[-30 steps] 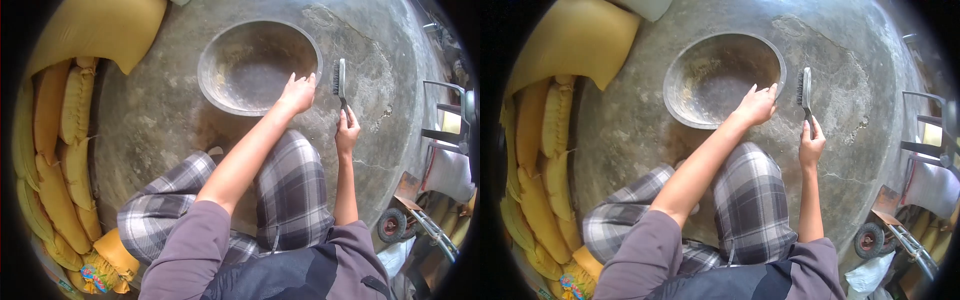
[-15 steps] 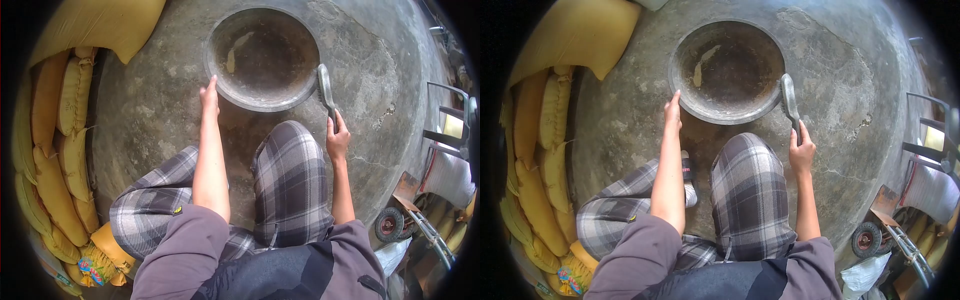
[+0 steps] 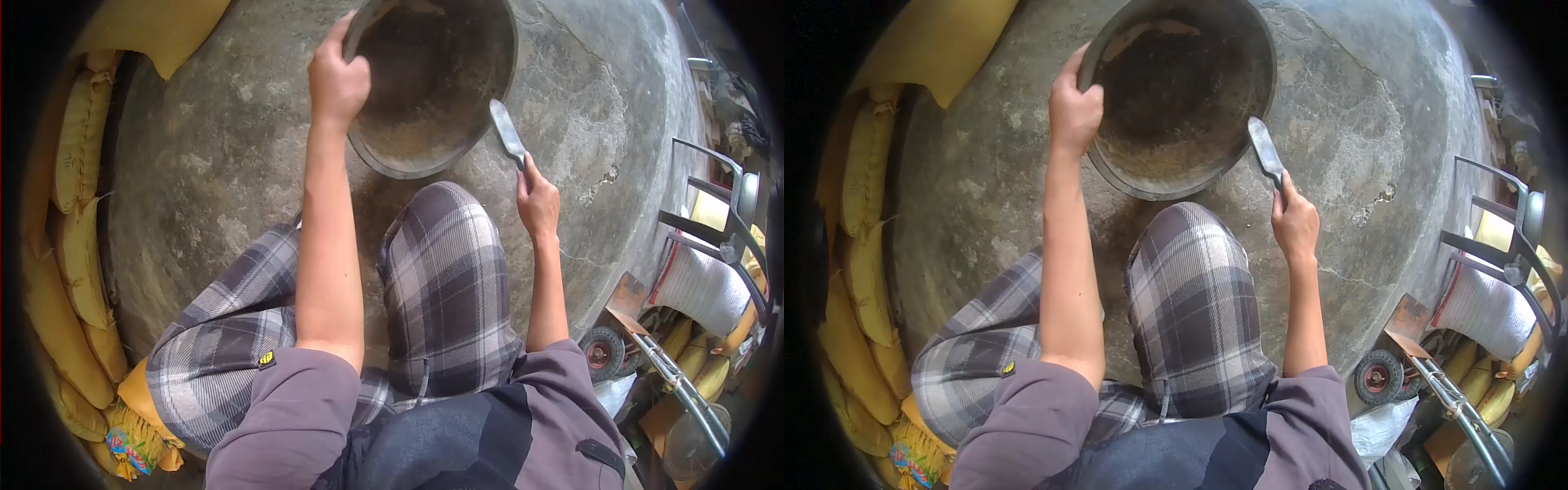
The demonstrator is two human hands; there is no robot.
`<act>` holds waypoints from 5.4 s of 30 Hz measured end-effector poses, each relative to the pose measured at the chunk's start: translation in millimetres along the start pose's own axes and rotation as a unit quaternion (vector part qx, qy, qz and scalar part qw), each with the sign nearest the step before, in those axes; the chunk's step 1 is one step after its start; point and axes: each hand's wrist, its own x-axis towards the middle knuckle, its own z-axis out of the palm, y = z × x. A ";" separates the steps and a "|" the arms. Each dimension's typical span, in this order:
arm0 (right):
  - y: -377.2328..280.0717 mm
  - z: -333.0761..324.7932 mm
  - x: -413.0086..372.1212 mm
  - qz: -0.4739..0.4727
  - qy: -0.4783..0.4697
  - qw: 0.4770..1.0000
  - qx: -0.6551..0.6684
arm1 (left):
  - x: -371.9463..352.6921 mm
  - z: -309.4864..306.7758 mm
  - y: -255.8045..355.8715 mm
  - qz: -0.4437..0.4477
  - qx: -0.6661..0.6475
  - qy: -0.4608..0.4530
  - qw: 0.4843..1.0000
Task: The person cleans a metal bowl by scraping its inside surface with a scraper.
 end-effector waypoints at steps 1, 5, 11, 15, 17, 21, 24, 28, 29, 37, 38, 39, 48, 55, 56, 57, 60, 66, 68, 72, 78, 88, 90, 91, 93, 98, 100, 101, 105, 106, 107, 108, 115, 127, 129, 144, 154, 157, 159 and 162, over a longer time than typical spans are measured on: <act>-9.1 0.0 -0.3 0.015 -0.019 1.000 -0.003 | -0.5 6.0 4.5 -0.005 0.001 -0.002 1.000; -26.8 32.6 -14.2 -0.090 -0.105 0.978 0.154 | 2.5 22.1 18.6 0.075 0.099 0.048 0.991; 12.4 42.1 36.9 -0.168 -0.027 0.985 -0.037 | 8.4 26.8 37.0 0.096 0.063 -0.018 0.993; 28.7 38.3 66.0 -0.160 -0.005 0.975 -0.156 | 8.0 46.2 20.3 0.097 0.062 0.014 0.993; 9.4 58.2 28.5 -0.141 -0.019 0.990 -0.024 | 1.1 56.8 17.9 0.068 0.048 0.030 0.996; -2.3 50.9 -17.7 -0.096 -0.107 0.982 0.124 | -1.4 62.2 13.2 0.073 0.031 0.067 0.995; 39.5 26.5 14.6 -0.179 -0.087 0.978 -0.068 | -2.6 58.6 11.6 0.089 0.039 0.032 0.995; 51.8 14.6 44.2 -0.116 0.005 0.972 -0.204 | -8.7 61.5 14.6 0.046 0.018 0.023 0.999; 44.8 21.1 37.1 -0.106 0.026 0.971 -0.214 | -10.1 64.2 14.2 0.074 0.011 0.039 0.996; -5.2 24.7 -8.0 -0.038 -0.152 0.986 0.050 | -10.5 62.6 41.2 0.113 -0.016 0.032 0.993; 7.6 26.3 5.6 -0.122 -0.089 0.988 -0.041 | -11.1 60.3 48.4 0.141 -0.001 0.024 0.990; 14.4 21.5 24.6 -0.094 -0.062 0.989 -0.093 | -11.4 59.7 52.8 0.168 0.014 0.017 0.986; 10.7 97.1 -35.0 -0.132 -0.033 0.976 0.172 | -24.5 78.6 70.1 0.225 0.145 -0.023 0.963; 64.5 50.5 34.8 -0.121 0.024 0.975 -0.183 | -27.5 74.9 72.6 0.241 0.092 -0.031 0.966; 55.6 56.5 30.0 -0.101 0.019 0.974 -0.202 | -25.8 77.3 71.6 0.252 0.106 -0.027 0.962; 41.9 67.4 13.3 -0.045 -0.068 0.976 -0.200 | -24.0 80.3 70.2 0.253 0.106 -0.030 0.961; 19.5 112.6 -48.4 -0.120 -0.016 0.993 0.009 | -22.2 83.6 73.1 0.276 0.104 -0.031 0.955; 31.9 58.0 23.6 -0.015 -0.095 0.983 -0.158 | -25.4 73.5 75.1 0.263 0.119 -0.053 0.956; 23.1 68.7 15.7 0.004 -0.109 0.984 -0.140 | -20.1 75.9 77.4 0.284 0.104 -0.075 0.950; -1.6 133.6 -53.6 -0.017 -0.109 0.992 -0.059 | -28.6 78.6 79.6 0.260 0.125 -0.053 0.956; 22.1 96.7 6.3 -0.058 -0.111 0.988 -0.086 | -28.1 72.0 71.9 0.229 0.170 -0.045 0.957; -4.0 94.6 -46.6 0.026 -0.160 0.985 -0.064 | -30.1 73.0 69.3 0.245 0.126 -0.050 0.960; 10.7 97.8 6.0 -0.035 -0.069 0.996 -0.054 | -33.5 73.2 73.2 0.237 0.124 -0.067 0.961; 7.3 100.2 14.2 -0.050 -0.059 0.995 -0.066 | -34.6 75.5 74.9 0.236 0.139 -0.064 0.960; -1.9 120.3 -25.8 -0.029 -0.058 0.997 -0.036 | -29.8 79.9 74.0 0.243 0.155 -0.062 0.956; 19.9 121.1 -34.5 -0.043 -0.065 0.997 0.023 | -31.1 75.3 65.1 0.252 0.137 -0.041 0.957; 18.1 107.5 -0.6 -0.040 -0.064 0.997 0.022 | -30.2 75.4 64.3 0.273 0.121 -0.048 0.953; 18.3 108.1 4.0 -0.041 -0.055 0.997 0.046 | -32.7 75.7 72.7 0.252 0.138 -0.058 0.956; 11.5 105.7 -69.3 -0.023 -0.065 0.996 0.056 | -29.7 88.7 63.6 0.250 0.178 -0.058 0.950; 10.5 102.7 -82.1 0.016 -0.107 0.993 0.048 | -31.2 87.3 65.7 0.246 0.177 -0.056 0.951; 19.4 98.8 -69.5 0.002 -0.111 0.992 0.066 | -33.7 84.6 70.0 0.251 0.177 -0.066 0.949; 28.3 99.4 -45.2 0.005 -0.111 0.992 0.066 | -35.1 83.3 73.0 0.259 0.177 -0.078 0.946; -6.8 114.7 -47.9 0.029 -0.042 0.988 0.148 | -32.6 85.9 53.0 0.233 0.107 -0.032 0.966; -12.2 120.6 -51.9 -0.003 -0.056 0.977 0.206 | -50.0 85.3 22.1 0.216 0.115 -0.019 0.969; -1.3 104.3 -44.3 0.001 -0.113 0.974 0.197 | -53.2 90.9 30.2 0.243 0.101 -0.024 0.964; 49.9 38.5 -4.9 0.086 -0.243 0.964 0.071 | -54.1 110.6 44.5 0.264 0.044 -0.076 0.960; 21.0 103.8 -39.8 0.040 -0.074 0.962 0.260 | -55.4 115.0 26.1 0.285 0.023 -0.082 0.955; 75.4 45.3 -4.2 0.051 -0.197 0.975 0.094 | -56.6 114.9 24.8 0.288 0.021 -0.092 0.953; 85.6 23.0 12.0 0.132 -0.146 0.980 0.025 | -56.0 115.2 24.7 0.298 0.026 -0.101 0.949; 38.7 78.4 -17.5 0.097 -0.099 0.988 0.072 | -58.1 116.8 21.7 0.254 0.009 -0.142 0.957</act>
